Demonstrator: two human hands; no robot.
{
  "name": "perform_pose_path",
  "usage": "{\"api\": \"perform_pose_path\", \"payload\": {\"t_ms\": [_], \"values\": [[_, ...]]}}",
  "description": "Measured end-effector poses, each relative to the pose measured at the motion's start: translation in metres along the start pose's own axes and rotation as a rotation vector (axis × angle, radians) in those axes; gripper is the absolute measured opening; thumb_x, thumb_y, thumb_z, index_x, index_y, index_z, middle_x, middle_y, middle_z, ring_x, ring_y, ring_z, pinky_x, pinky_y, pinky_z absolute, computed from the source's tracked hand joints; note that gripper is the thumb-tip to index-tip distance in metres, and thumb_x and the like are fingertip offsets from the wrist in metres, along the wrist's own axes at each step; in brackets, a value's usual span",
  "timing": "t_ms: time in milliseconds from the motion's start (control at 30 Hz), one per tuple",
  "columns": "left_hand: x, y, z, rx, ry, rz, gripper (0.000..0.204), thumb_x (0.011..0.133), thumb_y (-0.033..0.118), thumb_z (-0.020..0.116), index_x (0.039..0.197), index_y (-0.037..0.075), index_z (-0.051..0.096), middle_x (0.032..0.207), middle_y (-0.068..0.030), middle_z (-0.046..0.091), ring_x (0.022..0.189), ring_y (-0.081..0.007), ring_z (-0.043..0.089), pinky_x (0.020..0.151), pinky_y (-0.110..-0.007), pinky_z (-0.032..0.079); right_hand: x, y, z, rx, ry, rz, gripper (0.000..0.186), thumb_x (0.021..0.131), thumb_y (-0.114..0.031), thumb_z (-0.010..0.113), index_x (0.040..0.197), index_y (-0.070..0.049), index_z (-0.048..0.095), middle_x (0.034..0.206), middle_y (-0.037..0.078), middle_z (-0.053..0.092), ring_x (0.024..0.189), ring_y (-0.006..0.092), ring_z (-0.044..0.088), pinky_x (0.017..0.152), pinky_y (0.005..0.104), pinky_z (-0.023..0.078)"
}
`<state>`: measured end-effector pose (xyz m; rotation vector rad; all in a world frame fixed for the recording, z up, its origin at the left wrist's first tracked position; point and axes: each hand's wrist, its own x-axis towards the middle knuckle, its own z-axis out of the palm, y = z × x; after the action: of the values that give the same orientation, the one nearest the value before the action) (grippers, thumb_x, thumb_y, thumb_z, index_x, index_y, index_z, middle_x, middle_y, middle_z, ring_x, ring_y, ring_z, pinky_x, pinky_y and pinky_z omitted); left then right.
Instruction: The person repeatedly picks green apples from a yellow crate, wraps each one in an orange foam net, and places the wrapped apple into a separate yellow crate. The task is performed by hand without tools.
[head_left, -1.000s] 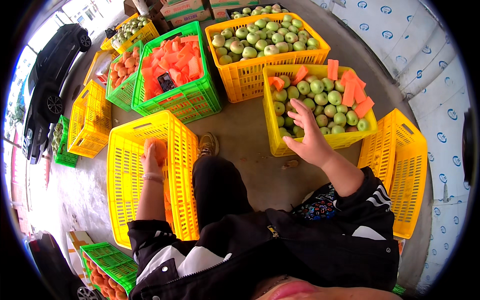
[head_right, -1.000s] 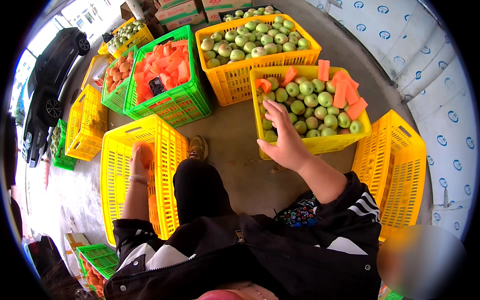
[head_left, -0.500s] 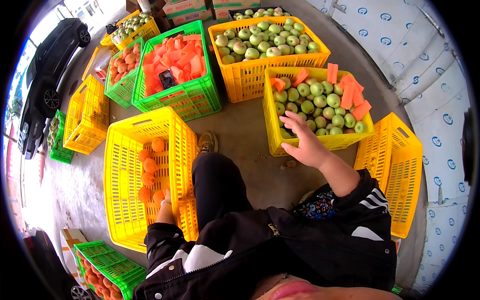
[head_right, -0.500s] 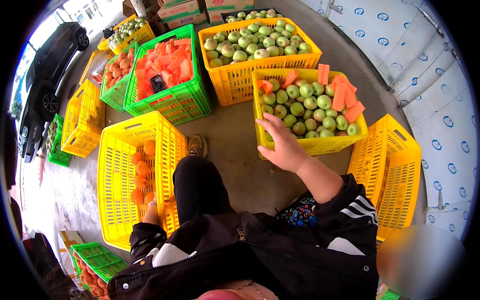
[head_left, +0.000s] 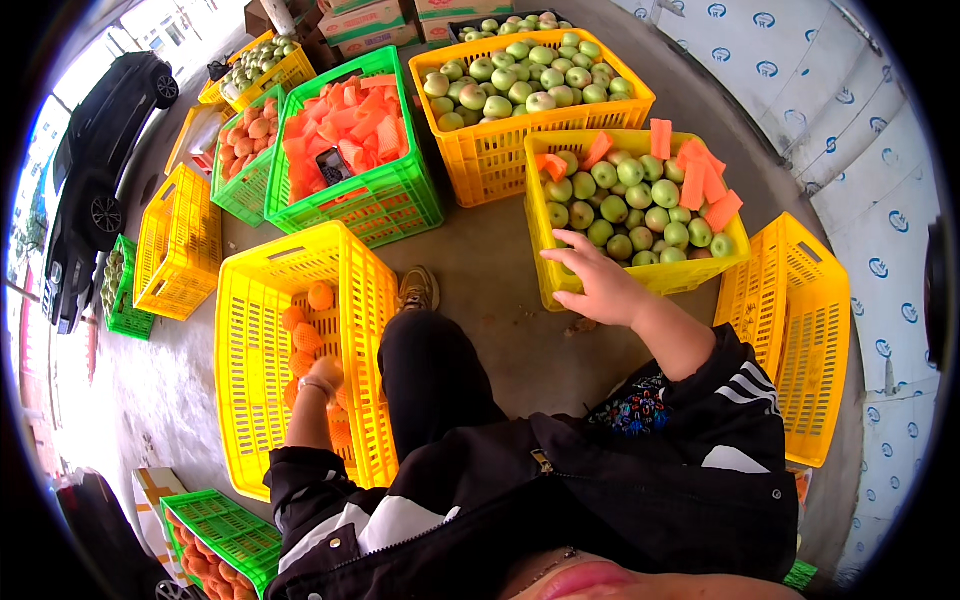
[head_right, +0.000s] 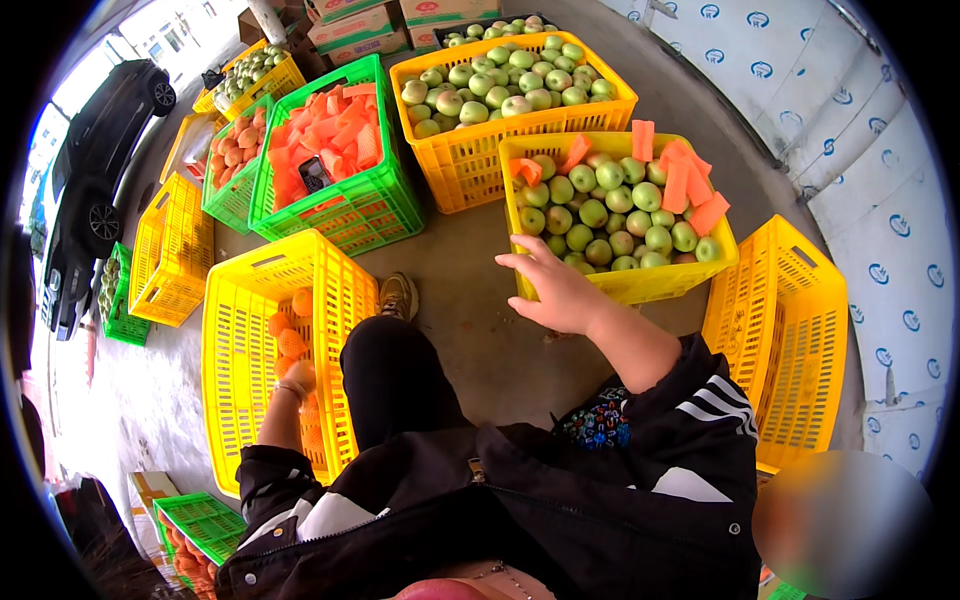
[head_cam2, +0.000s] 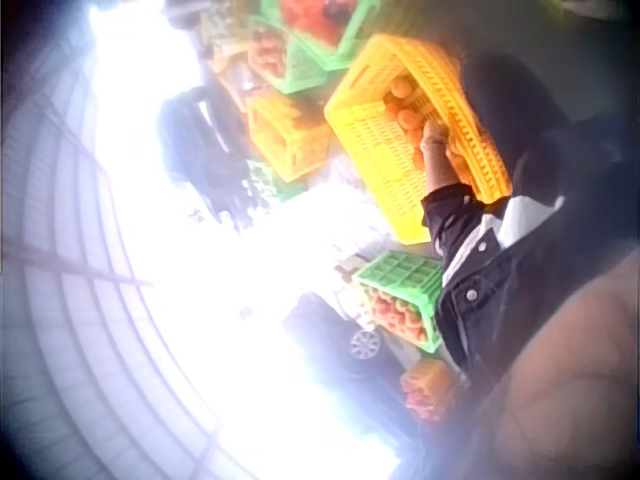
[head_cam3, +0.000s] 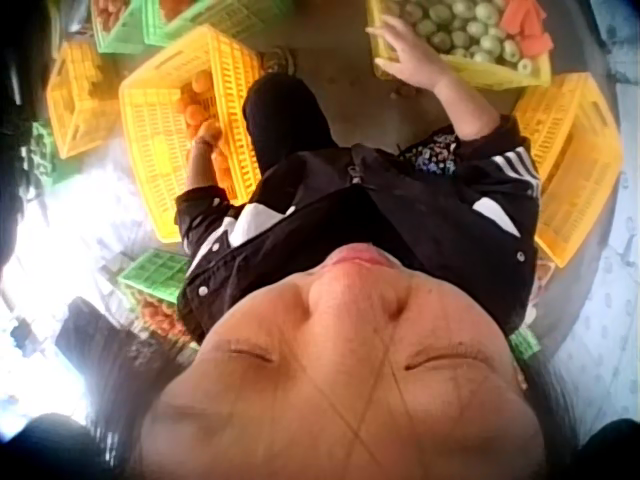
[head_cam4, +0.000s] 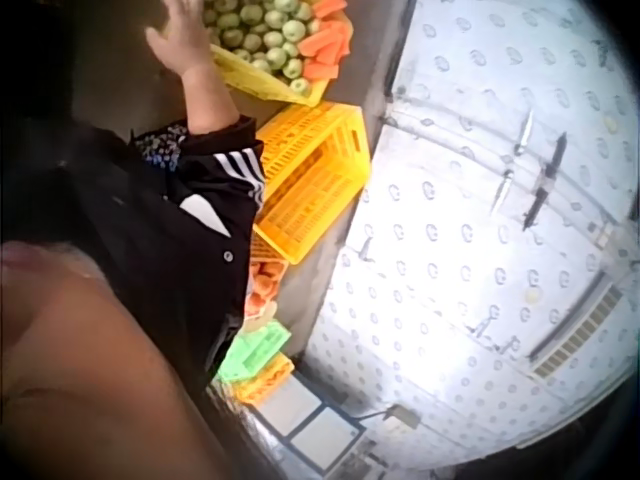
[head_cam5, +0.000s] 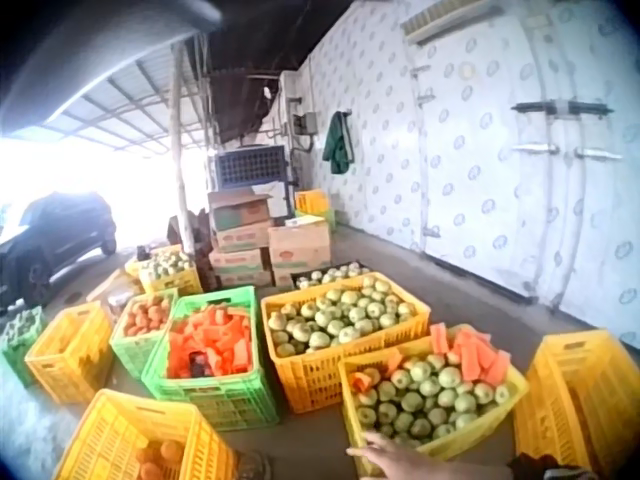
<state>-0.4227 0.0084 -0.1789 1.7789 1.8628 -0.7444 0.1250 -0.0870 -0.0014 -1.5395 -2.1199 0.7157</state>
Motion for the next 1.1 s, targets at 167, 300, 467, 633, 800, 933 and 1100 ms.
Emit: {"api": "perform_pose_path", "payload": {"t_ms": [167, 300, 467, 633, 800, 933, 1100], "values": [[-0.055, 0.087, -0.141, -0.883, 0.847, 0.429, 0.020, 0.088, 0.012, 0.067, 0.101, -0.003, 0.062, 0.090, -0.0121, 0.068, 0.077, -0.0198, 0.065, 0.072, -0.032, 0.052, 0.003, 0.036, 0.002, -0.034, -0.338, 0.115, 0.059, 0.086, -0.028, 0.065, 0.138, -0.009, 0.046, 0.142, 0.016, 0.043, 0.126, 0.0325, 0.049, 0.103, 0.0384, 0.043], [-0.161, 0.229, -0.199, -1.181, 0.418, 1.027, 0.020, 0.090, 0.006, 0.064, 0.109, 0.000, 0.060, 0.094, -0.0062, 0.065, 0.084, -0.0123, 0.062, 0.070, -0.024, 0.049, 0.005, 0.074, 0.004, -0.182, -0.581, 0.299, 0.065, 0.084, -0.032, 0.067, 0.141, -0.009, 0.045, 0.133, 0.018, 0.053, 0.120, 0.0332, 0.054, 0.100, 0.0388, 0.044], [-0.221, 0.336, -0.169, -0.439, 0.423, 1.436, 0.035, 0.080, 0.018, 0.073, 0.108, 0.003, 0.060, 0.096, -0.0136, 0.063, 0.090, -0.0281, 0.064, 0.076, -0.037, 0.052, 0.029, 0.118, 0.003, -0.037, -0.235, 0.459, 0.063, 0.085, -0.030, 0.067, 0.139, -0.005, 0.046, 0.133, 0.018, 0.055, 0.122, 0.0312, 0.054, 0.101, 0.0376, 0.045], [-0.191, 0.348, -0.116, 0.425, 0.245, 1.269, 0.035, 0.084, 0.038, 0.066, 0.102, 0.009, 0.061, 0.098, -0.0098, 0.065, 0.093, -0.0268, 0.065, 0.080, -0.039, 0.048, 0.075, 0.180, 0.010, 0.324, 0.163, 0.605, 0.059, 0.086, -0.027, 0.067, 0.136, -0.001, 0.049, 0.142, 0.017, 0.047, 0.123, 0.0300, 0.054, 0.101, 0.0382, 0.044], [-0.175, 0.341, -0.112, 0.320, 0.226, 1.260, 0.037, 0.083, 0.041, 0.066, 0.103, 0.010, 0.061, 0.095, -0.0078, 0.064, 0.091, -0.0256, 0.065, 0.079, -0.037, 0.048, 0.139, 0.195, 0.024, 0.167, 0.180, 0.645, 0.059, 0.084, -0.032, 0.069, 0.139, -0.024, 0.050, 0.160, 0.013, 0.009, 0.145, 0.0319, 0.016, 0.114, 0.0432, 0.028], [-0.169, 0.344, -0.119, 0.330, 0.183, 1.234, 0.037, 0.084, 0.040, 0.065, 0.103, 0.010, 0.060, 0.096, -0.0083, 0.065, 0.091, -0.0256, 0.065, 0.080, -0.038, 0.049, 0.167, 0.222, 0.041, 0.043, 0.199, 0.643, 0.069, 0.080, -0.037, 0.069, 0.144, -0.025, 0.044, 0.160, 0.012, 0.011, 0.147, 0.0326, 0.013, 0.117, 0.0438, 0.023], [-0.148, 0.348, -0.139, 0.065, 0.136, 1.206, 0.035, 0.084, 0.035, 0.065, 0.105, 0.007, 0.061, 0.098, -0.0089, 0.066, 0.094, -0.0280, 0.065, 0.081, -0.040, 0.051, 0.168, 0.225, 0.031, 0.147, 0.370, 0.512, 0.064, 0.084, -0.037, 0.068, 0.137, -0.006, 0.051, 0.150, 0.012, 0.037, 0.140, 0.0282, 0.033, 0.113, 0.0395, 0.031]]}}
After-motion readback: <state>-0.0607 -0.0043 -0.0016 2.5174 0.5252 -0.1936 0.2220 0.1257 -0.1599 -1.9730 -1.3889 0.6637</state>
